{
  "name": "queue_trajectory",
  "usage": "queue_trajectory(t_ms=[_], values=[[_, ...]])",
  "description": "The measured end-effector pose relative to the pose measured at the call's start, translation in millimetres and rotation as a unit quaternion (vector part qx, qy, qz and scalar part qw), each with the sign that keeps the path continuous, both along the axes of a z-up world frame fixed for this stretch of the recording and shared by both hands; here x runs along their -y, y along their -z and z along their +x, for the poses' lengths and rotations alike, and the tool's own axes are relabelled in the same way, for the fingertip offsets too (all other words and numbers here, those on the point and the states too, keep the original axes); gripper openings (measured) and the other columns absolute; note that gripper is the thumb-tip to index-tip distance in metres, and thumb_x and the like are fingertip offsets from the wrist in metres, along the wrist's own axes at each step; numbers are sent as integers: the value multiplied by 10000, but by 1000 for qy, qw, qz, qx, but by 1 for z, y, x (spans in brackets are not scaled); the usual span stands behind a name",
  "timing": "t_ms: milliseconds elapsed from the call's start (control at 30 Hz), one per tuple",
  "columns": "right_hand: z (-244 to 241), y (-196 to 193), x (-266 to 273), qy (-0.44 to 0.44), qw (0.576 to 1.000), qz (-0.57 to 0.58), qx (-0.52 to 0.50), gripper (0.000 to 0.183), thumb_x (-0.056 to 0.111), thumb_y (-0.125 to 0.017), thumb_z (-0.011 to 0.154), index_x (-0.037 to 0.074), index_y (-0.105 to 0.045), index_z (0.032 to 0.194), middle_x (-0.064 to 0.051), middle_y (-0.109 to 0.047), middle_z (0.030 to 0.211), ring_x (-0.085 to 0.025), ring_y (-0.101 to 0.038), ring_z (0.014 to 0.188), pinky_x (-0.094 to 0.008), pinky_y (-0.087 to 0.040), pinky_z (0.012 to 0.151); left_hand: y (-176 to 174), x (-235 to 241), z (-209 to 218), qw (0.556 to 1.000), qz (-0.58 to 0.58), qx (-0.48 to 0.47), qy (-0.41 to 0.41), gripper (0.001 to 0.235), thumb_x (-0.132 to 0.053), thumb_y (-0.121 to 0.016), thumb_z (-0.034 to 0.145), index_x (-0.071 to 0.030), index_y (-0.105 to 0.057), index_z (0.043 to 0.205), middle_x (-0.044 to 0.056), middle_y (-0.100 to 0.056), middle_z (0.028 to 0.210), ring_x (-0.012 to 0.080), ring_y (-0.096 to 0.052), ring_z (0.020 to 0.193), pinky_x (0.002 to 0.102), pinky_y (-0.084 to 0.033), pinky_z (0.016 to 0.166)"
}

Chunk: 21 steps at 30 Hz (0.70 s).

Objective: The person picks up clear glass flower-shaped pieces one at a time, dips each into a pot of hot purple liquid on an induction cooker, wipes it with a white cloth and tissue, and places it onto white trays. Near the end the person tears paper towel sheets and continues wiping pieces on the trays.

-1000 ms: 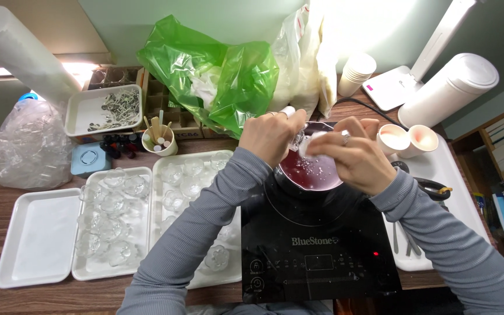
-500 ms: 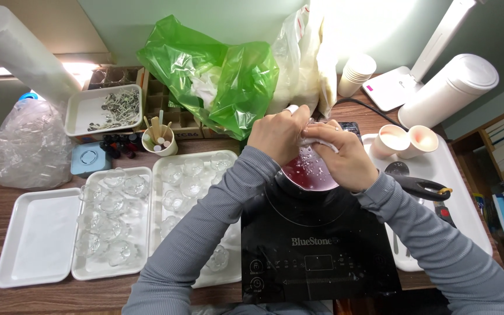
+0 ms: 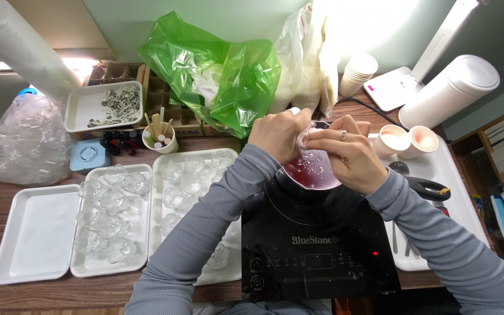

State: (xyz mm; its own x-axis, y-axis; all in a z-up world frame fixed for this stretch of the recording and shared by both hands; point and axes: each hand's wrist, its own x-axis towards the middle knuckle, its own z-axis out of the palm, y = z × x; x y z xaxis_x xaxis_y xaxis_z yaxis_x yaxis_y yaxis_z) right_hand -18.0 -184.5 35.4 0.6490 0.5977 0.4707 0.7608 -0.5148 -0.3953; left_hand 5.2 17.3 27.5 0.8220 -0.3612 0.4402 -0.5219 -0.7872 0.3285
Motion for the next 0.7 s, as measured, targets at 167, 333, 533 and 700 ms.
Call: queue_trajectory(t_ms=[167, 333, 533, 700], values=[[2, -4, 6, -13, 999, -18, 29, 437, -100, -554, 763, 125, -791, 1053, 5, -766, 1125, -252, -509, 992, -342, -464, 930, 2, -1, 2, 1000, 21, 0, -7, 263, -126, -754, 775, -84, -562, 949, 139, -693, 784, 346, -737, 746, 460, -578, 586], [0, -9, 13, 3, 998, -13, 59, 383, -76, -570, 778, 125, -773, 1034, 32, -745, 1137, -221, -554, 1038, -355, -474, 981, 2, -5, 7, 999, 23, 31, -14, 278, -25, -724, 767, -91, -566, 986, 129, -703, 821, 349, -741, 773, 461, -588, 614], [20, 3, 19, -25, 909, -104, 403, 185, 221, -795, 942, 267, -804, 1121, 155, -710, 1235, -172, -492, 1125, -383, -281, 1022, -21, -5, 8, 978, -55, -197, 42, 245, -132, -765, 723, -139, -680, 953, 135, -749, 920, 340, -743, 865, 455, -592, 803], [21, 0, 14, -44, 907, -178, 379, 334, 225, -766, 845, 182, -789, 1175, 102, -658, 1281, -168, -523, 1187, -401, -267, 954, -29, -6, 5, 965, -3, -257, 42, 183, -170, -732, 797, -132, -688, 971, 120, -750, 944, 322, -744, 917, 445, -589, 828]])
